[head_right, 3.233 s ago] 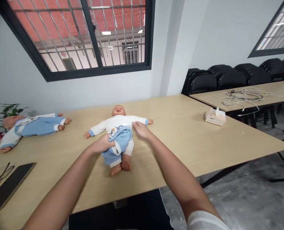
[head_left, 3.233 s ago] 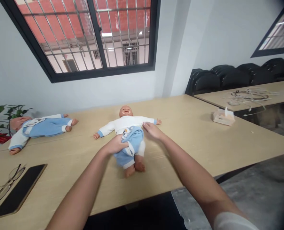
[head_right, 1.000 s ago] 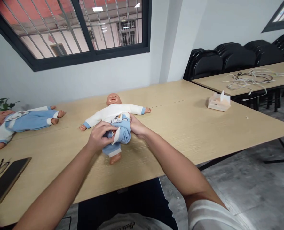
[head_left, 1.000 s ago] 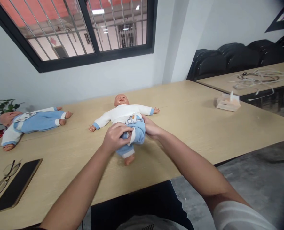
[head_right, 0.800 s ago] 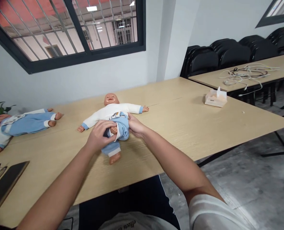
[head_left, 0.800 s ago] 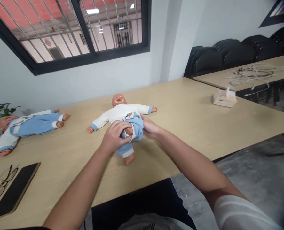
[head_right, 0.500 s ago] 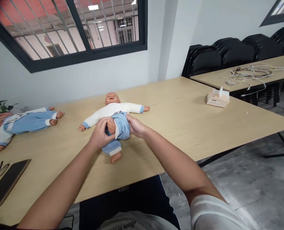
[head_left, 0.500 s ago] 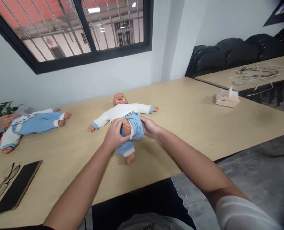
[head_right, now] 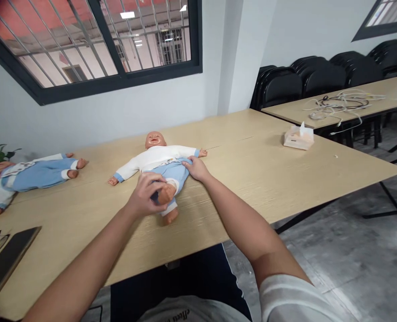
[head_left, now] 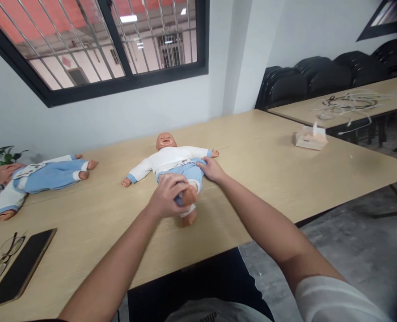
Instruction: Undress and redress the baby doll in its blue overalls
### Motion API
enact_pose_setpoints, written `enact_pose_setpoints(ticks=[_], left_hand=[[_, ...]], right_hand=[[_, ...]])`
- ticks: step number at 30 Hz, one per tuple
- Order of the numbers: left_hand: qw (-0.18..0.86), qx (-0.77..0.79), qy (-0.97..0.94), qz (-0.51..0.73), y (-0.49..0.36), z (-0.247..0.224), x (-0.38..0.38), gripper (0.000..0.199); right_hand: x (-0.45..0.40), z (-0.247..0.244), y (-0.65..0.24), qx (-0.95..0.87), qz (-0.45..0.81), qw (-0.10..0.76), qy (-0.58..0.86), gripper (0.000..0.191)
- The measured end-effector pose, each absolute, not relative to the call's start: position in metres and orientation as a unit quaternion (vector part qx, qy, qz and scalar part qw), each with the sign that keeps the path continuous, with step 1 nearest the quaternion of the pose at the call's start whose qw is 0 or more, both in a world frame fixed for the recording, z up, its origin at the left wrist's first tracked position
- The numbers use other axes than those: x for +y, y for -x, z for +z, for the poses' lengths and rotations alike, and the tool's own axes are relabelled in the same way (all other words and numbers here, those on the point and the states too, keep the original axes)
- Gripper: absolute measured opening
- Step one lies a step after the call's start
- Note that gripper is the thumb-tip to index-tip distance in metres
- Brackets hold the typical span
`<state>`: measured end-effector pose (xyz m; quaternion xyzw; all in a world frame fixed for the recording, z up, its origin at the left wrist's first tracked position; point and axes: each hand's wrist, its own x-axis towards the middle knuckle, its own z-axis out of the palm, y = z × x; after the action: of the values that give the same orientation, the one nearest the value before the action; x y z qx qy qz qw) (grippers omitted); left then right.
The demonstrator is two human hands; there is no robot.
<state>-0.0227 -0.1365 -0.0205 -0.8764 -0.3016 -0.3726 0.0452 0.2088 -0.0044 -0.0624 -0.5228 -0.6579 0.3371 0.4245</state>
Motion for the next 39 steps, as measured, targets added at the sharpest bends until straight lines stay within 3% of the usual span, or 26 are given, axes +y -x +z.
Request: enact_pose_setpoints(ticks=[4, 8, 10, 15, 19, 23, 27, 30, 33, 36, 39], left_hand=[[0.071, -0.295, 0.909, -0.288, 0.011, -0.028, -0.137, 0.030], [0.063, -0.319, 0.914, -0.244, -0.001, -0.040, -0.136, 0.032], [0.054, -0.338, 0.912, -0.225, -0.008, -0.046, -0.137, 0.037], [-0.014, -0.309, 0.924, -0.224, -0.015, -0.044, -0.141, 0.040], [-0.062, -0.299, 0.892, -0.332, 0.009, -0.026, -0.133, 0.021], [-0.144, -0.501, 0.720, -0.457, 0.053, -0.029, -0.120, 0.035], [-0.270, -0.545, 0.672, -0.422, 0.084, -0.056, -0.117, 0.040], [-0.325, -0.522, 0.676, -0.406, 0.088, -0.072, -0.115, 0.038], [-0.370, -0.499, 0.654, -0.431, 0.084, -0.080, -0.110, 0.049], [-0.409, -0.476, 0.643, -0.439, 0.081, -0.082, -0.108, 0.050], [-0.438, -0.454, 0.638, -0.440, 0.081, -0.082, -0.110, 0.044]], right_hand=[[-0.006, -0.060, -0.214, -0.639, 0.293, 0.446, 0.554, 0.034], [-0.027, -0.044, -0.224, -0.628, 0.506, 0.384, 0.450, 0.057], [-0.038, -0.038, -0.223, -0.648, 0.551, 0.337, 0.404, 0.072], [-0.049, -0.034, -0.211, -0.707, 0.458, 0.303, 0.446, 0.097], [-0.049, -0.035, -0.209, -0.736, 0.431, 0.313, 0.418, 0.084], [-0.054, -0.028, -0.210, -0.776, 0.392, 0.303, 0.391, 0.072], [-0.080, -0.014, -0.203, -0.794, 0.213, 0.265, 0.503, 0.069], [-0.124, -0.009, -0.196, -0.838, 0.069, 0.248, 0.481, 0.055], [-0.176, -0.021, -0.191, -0.901, 0.074, 0.209, 0.372, 0.050], [-0.210, -0.045, -0.189, -0.892, 0.044, 0.215, 0.395, 0.060], [-0.216, -0.063, -0.186, -0.871, 0.004, 0.243, 0.428, 0.058]])
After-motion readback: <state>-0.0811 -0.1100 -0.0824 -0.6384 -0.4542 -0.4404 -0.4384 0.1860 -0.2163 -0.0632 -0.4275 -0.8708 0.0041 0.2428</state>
